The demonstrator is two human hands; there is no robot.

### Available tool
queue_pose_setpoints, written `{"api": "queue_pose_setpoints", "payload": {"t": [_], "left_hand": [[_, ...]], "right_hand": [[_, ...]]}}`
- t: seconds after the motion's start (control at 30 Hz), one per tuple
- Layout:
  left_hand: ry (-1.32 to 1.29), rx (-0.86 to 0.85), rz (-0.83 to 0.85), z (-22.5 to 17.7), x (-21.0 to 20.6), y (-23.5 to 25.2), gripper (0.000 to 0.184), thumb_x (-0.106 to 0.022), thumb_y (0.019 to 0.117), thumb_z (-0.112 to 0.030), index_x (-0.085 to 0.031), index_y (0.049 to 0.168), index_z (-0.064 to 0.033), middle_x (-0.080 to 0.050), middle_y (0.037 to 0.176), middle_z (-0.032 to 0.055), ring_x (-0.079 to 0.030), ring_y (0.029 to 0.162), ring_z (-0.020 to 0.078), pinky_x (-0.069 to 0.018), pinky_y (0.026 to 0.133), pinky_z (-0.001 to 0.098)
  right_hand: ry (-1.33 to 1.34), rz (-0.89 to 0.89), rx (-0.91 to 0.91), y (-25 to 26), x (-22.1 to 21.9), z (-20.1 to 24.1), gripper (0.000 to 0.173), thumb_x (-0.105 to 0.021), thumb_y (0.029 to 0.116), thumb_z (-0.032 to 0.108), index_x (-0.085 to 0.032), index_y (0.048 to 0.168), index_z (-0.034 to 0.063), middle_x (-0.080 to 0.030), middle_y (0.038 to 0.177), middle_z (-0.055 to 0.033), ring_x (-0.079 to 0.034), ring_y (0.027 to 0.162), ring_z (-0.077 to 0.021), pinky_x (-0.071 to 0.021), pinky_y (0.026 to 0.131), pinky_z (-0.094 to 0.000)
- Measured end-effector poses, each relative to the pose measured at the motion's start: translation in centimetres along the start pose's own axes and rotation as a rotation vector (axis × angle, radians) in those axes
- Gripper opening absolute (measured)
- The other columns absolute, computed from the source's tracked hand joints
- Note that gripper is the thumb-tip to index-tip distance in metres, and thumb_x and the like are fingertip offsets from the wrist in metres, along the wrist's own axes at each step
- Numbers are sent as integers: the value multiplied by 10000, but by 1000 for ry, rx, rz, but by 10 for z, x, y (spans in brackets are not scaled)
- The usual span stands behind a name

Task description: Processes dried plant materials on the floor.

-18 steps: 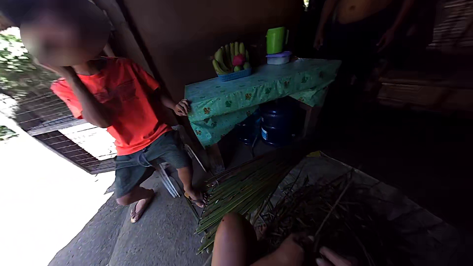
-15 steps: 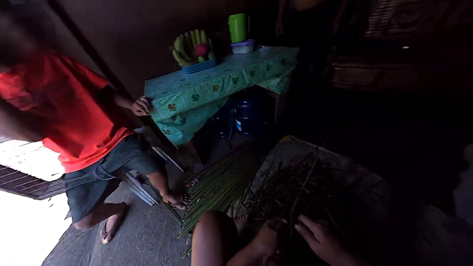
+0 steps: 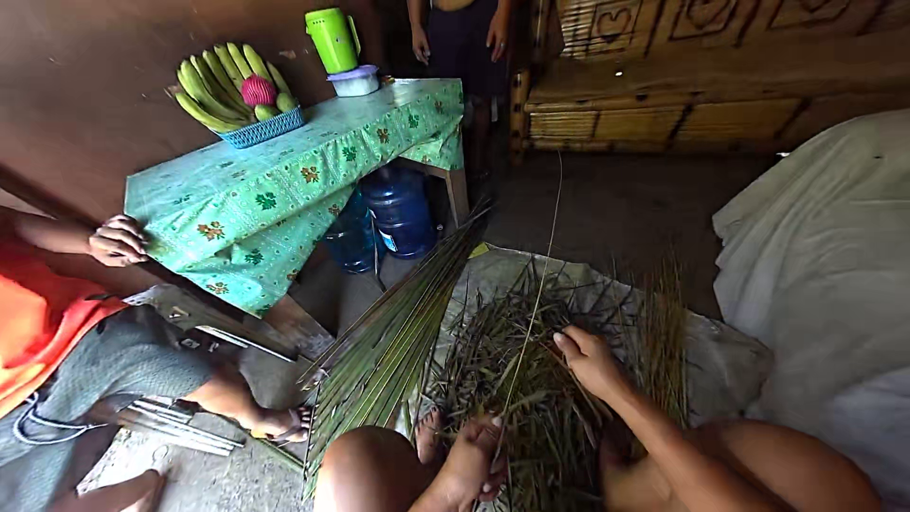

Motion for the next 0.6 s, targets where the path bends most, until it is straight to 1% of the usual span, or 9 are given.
{"api": "queue_pose_setpoints", "payload": {"t": [0.1, 0.13, 0.17, 0.27, 0.33, 0.4, 0.5, 0.57, 0.6], "left_hand": [[-34, -13, -9, -2, 2, 3, 339, -257, 1137, -255, -505, 948, -124, -394, 555, -77, -338, 389, 3, -309, 367, 142], [-35, -14, -13, -3, 2, 4, 337, -256, 1138, -255, -501, 948, -124, -392, 555, -76, -339, 390, 5, -309, 368, 142], [-31, -15, -20, -4, 2, 5, 333, -260, 1139, -257, -501, 952, -123, -395, 556, -75, -342, 391, 5, -311, 369, 143], [-57, -27, -68, -4, 3, 6, 302, -279, 1137, -238, -511, 976, -132, -420, 558, -74, -348, 398, 2, -309, 372, 147], [-61, -20, -117, -6, 4, 6, 277, -293, 1140, -241, -500, 991, -136, -407, 551, -70, -345, 393, 11, -310, 370, 156], [-52, -38, -120, -7, 6, 5, 269, -286, 1139, -230, -488, 990, -133, -403, 548, -65, -348, 390, 14, -312, 370, 156], [-35, -61, -80, -5, 4, 4, 290, -259, 1125, -198, -493, 965, -136, -420, 550, -72, -343, 394, 1, -300, 375, 145], [2, -37, -75, -7, -2, 1, 309, -263, 1137, -249, -505, 982, -136, -409, 560, -79, -331, 403, 1, -290, 380, 149], [15, -36, -78, -9, -3, -1, 294, -276, 1135, -251, -516, 1014, -133, -413, 574, -81, -332, 414, 0, -286, 386, 151]], "right_hand": [[267, 210, 33, -24, -14, 17, 350, -427, 1097, 247, -661, 1175, -1, -583, 734, -31, -531, 571, -111, -479, 552, -291], [324, 306, 64, -36, -23, 24, 346, -435, 1082, 245, -663, 1160, -3, -575, 705, -9, -516, 546, -85, -461, 528, -262], [322, 401, 121, -46, -32, 32, 343, -447, 1067, 248, -666, 1129, -9, -570, 697, -10, -515, 553, -84, -460, 540, -266], [147, 571, 390, -72, -51, 48, 379, -481, 1049, 310, -683, 1002, -7, -575, 697, -81, -546, 619, -173, -470, 617, -376], [43, 573, 509, -80, -60, 53, 412, -459, 1054, 349, -650, 925, 8, -556, 677, -106, -568, 642, -234, -460, 615, -434], [-27, 516, 548, -78, -63, 51, 425, -446, 1059, 353, -637, 908, 4, -564, 677, -122, -589, 655, -265, -471, 617, -454], [-160, 356, 535, -63, -58, 41, 419, -464, 1053, 348, -660, 947, -6, -630, 720, -161, -662, 701, -330, -527, 653, -512], [-219, 258, 475, -57, -48, 34, 383, -504, 1050, 308, -691, 1052, -26, -691, 817, -210, -707, 791, -389, -557, 731, -574], [-215, 188, 475, -54, -45, 31, 354, -537, 1034, 274, -705, 1074, -35, -708, 847, -225, -719, 814, -408, -565, 751, -598]]}}
Point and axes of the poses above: each hand's wrist, its own y-axis towards the middle knuckle, its own x-axis out of the back of the hand, z = x × y, the point moved 3 cm from there along y, towards the middle knuckle
